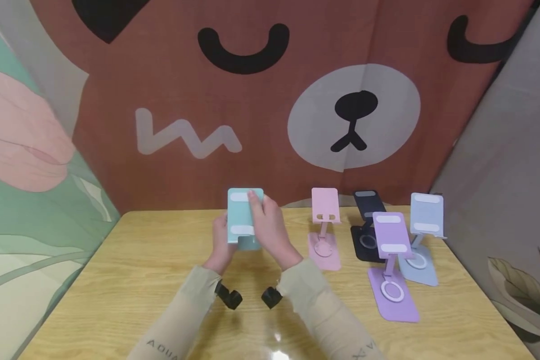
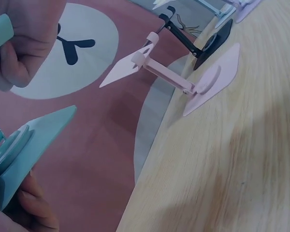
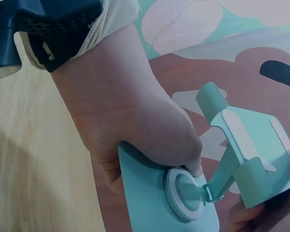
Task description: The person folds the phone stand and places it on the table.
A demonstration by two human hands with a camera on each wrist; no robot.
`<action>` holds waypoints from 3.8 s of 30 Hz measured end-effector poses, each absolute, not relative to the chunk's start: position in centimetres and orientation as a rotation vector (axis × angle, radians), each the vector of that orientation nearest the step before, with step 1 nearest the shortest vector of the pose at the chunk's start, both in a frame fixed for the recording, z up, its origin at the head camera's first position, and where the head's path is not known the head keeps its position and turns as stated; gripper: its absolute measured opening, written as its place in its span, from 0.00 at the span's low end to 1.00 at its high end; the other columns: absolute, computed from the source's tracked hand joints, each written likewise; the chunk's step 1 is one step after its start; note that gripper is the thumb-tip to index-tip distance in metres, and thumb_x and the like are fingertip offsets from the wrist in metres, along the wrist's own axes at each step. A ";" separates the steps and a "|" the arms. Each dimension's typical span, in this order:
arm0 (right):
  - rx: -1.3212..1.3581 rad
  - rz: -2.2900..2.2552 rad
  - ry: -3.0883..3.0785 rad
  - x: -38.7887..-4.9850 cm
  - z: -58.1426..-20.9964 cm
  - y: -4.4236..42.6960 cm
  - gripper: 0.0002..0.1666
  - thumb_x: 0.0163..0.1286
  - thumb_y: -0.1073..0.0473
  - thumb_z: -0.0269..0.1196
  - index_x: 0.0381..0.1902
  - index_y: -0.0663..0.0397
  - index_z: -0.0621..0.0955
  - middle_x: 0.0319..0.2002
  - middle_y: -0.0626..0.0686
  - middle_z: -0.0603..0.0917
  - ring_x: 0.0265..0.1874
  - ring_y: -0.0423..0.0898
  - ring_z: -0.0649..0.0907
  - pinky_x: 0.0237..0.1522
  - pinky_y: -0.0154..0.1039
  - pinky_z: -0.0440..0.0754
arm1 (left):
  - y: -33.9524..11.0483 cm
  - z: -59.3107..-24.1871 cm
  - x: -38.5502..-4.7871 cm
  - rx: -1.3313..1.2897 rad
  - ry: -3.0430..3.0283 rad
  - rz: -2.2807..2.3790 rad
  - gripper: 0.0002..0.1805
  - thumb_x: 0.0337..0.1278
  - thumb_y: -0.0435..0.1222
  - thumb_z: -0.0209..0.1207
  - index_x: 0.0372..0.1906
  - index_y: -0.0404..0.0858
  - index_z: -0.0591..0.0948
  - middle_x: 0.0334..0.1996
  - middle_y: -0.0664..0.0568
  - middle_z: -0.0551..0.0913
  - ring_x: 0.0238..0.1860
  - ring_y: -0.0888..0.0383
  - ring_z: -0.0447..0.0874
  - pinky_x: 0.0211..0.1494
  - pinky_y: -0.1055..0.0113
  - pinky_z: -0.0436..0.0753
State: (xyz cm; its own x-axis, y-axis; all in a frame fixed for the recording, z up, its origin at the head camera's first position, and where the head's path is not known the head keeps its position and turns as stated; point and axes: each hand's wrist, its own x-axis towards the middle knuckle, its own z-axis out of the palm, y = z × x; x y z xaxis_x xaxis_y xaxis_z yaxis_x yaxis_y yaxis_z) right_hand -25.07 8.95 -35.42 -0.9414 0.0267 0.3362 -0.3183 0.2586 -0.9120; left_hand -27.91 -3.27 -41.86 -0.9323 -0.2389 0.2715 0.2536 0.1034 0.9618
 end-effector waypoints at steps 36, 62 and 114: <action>0.269 1.894 -2.677 -25.8 -36.6 12.0 0.60 0.57 0.34 0.74 0.77 0.51 0.60 0.67 0.56 0.73 0.62 0.55 0.76 0.57 0.55 0.78 | -4.7 -40.0 -27.9 -0.099 -2.064 -1.965 0.26 0.82 0.46 0.45 0.37 0.31 0.84 0.27 0.49 0.83 0.29 0.58 0.78 0.33 0.66 0.79; 0.291 1.942 -2.659 -26.0 -37.6 12.5 0.59 0.58 0.36 0.75 0.77 0.51 0.60 0.63 0.58 0.77 0.58 0.54 0.79 0.55 0.55 0.80 | -5.9 -39.4 -27.3 -0.226 -2.315 -1.873 0.38 0.70 0.67 0.46 0.49 0.35 0.81 0.39 0.46 0.83 0.39 0.51 0.80 0.46 0.57 0.79; 0.235 1.983 -2.604 -26.4 -38.6 12.8 0.51 0.60 0.37 0.74 0.71 0.54 0.66 0.52 0.57 0.82 0.46 0.51 0.83 0.42 0.45 0.82 | -5.6 -40.2 -27.3 -0.267 -2.363 -1.857 0.41 0.71 0.66 0.42 0.54 0.33 0.81 0.41 0.45 0.84 0.41 0.51 0.82 0.48 0.56 0.80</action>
